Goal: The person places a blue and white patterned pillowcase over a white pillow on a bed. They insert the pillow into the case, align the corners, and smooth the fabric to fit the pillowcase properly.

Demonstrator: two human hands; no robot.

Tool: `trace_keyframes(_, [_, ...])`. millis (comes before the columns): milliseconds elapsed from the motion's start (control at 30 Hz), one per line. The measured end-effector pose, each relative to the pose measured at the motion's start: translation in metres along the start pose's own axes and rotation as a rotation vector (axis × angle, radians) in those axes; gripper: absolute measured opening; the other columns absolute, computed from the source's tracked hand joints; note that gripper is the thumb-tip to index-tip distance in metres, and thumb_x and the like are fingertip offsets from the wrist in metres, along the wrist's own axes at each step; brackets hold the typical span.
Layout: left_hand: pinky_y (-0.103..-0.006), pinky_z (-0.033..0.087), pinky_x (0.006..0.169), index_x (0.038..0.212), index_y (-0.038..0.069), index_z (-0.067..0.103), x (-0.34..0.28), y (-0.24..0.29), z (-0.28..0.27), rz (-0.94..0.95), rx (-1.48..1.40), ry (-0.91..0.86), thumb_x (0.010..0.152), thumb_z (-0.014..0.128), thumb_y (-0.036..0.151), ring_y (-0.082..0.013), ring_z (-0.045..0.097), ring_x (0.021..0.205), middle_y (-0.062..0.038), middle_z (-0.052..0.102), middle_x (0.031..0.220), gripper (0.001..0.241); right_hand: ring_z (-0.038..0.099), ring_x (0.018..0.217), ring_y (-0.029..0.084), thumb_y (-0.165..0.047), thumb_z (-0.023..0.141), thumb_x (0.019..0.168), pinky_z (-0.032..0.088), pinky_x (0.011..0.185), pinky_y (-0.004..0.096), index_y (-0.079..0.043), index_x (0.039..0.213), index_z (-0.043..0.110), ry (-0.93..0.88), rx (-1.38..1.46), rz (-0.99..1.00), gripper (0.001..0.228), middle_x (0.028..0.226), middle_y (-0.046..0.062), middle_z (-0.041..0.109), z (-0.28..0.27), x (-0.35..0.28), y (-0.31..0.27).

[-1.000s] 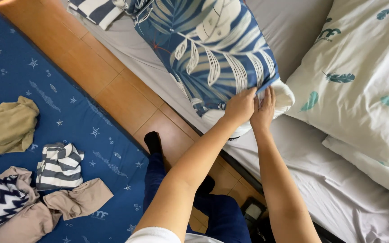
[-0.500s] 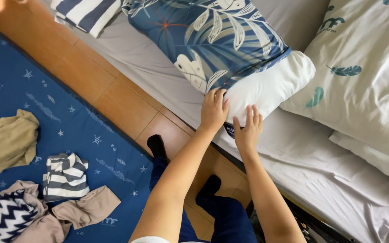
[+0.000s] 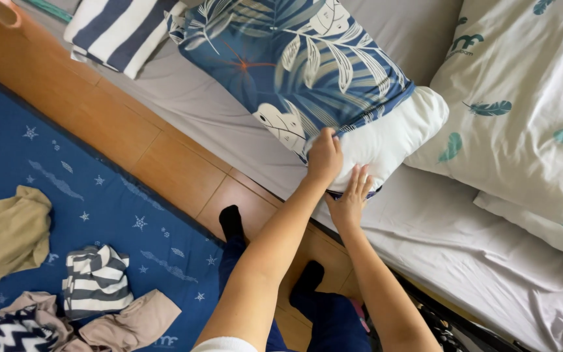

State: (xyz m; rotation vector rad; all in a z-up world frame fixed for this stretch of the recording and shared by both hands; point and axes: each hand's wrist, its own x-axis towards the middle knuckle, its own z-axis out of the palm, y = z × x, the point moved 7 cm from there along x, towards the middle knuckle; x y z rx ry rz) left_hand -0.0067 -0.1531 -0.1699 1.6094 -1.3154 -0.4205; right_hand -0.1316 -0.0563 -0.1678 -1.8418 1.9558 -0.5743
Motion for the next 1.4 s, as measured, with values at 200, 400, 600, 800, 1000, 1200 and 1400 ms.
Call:
trace_keyframes(200, [-0.0506, 0.052, 0.088, 0.122, 0.0, 0.06, -0.009, -0.027, 0.026, -0.131, -0.285, -0.556, 0.1, 0.049, 0.021, -0.0457, 0.066, 0.105, -0.028, 0.07, 0.111, 0.032, 0.039, 0.142, 0.045, -0.002, 0.082, 0.071, 0.033, 0.118, 0.053, -0.006, 0.146, 0.052, 0.13, 0.125, -0.098, 0.08, 0.157, 0.02, 0.049, 0.003, 0.033, 0.035])
trace_keyframes(400, [-0.0499, 0.052, 0.088, 0.128, 0.001, 0.06, 0.027, 0.047, -0.028, -0.058, -0.374, -0.566, 0.104, 0.049, 0.025, -0.0449, 0.066, 0.105, -0.026, 0.07, 0.112, 0.035, 0.072, 0.104, 0.026, 0.009, 0.064, 0.084, 0.054, 0.094, 0.037, 0.001, 0.118, 0.074, 0.226, 0.366, -0.03, 0.036, 0.111, 0.016, 0.075, -0.045, 0.044, 0.0])
trace_keyframes(600, [-0.0475, 0.051, 0.095, 0.123, 0.006, 0.066, 0.07, 0.138, -0.121, 0.143, -0.191, -0.29, 0.101, 0.057, 0.019, -0.0396, 0.065, 0.107, -0.019, 0.069, 0.114, 0.027, 0.07, 0.096, 0.014, 0.005, 0.065, 0.09, 0.054, 0.088, 0.028, 0.002, 0.118, 0.073, 0.259, 0.558, -0.042, 0.029, 0.103, 0.011, 0.077, -0.104, 0.053, -0.067])
trace_keyframes(800, [-0.0488, 0.042, 0.093, 0.106, 0.011, 0.064, 0.045, 0.209, -0.244, 0.347, 0.027, 0.124, 0.081, 0.077, 0.015, -0.0375, 0.054, 0.113, -0.015, 0.057, 0.12, 0.029, 0.07, 0.093, 0.011, 0.005, 0.066, 0.093, 0.055, 0.086, 0.026, 0.005, 0.12, 0.071, 0.105, 1.008, -0.001, 0.027, 0.106, 0.008, 0.075, -0.139, 0.067, -0.097])
trace_keyframes(1000, [-0.0465, 0.047, 0.092, 0.116, 0.0, 0.059, 0.03, 0.175, -0.219, 0.235, -0.038, 0.043, 0.084, 0.077, 0.019, -0.0405, 0.054, 0.109, -0.02, 0.056, 0.115, 0.042, 0.069, 0.088, 0.012, 0.001, 0.069, 0.095, 0.055, 0.079, 0.026, 0.006, 0.119, 0.069, -0.001, 1.141, 0.137, 0.024, 0.105, 0.008, 0.074, -0.155, 0.05, -0.073])
trace_keyframes(1200, [-0.0459, 0.053, 0.09, 0.106, 0.007, 0.065, 0.029, 0.138, -0.138, 0.208, 0.036, -0.123, 0.096, 0.063, 0.02, -0.0364, 0.068, 0.103, -0.016, 0.071, 0.105, 0.017, 0.07, 0.082, 0.015, -0.006, 0.071, 0.095, 0.056, 0.073, 0.03, 0.001, 0.112, 0.07, -0.072, 1.293, 0.36, 0.019, 0.098, 0.008, 0.074, -0.133, 0.023, -0.027])
trace_keyframes(1400, [-0.0519, 0.053, 0.079, 0.106, 0.002, 0.064, 0.001, 0.167, -0.08, 0.116, -0.18, -0.436, 0.096, 0.058, 0.02, -0.0434, 0.068, 0.092, -0.023, 0.071, 0.094, 0.021, 0.07, 0.083, 0.014, -0.007, 0.071, 0.097, 0.056, 0.073, 0.03, 0.002, 0.112, 0.072, 0.047, 1.375, 0.427, 0.017, 0.099, 0.007, 0.074, -0.1, 0.02, 0.033])
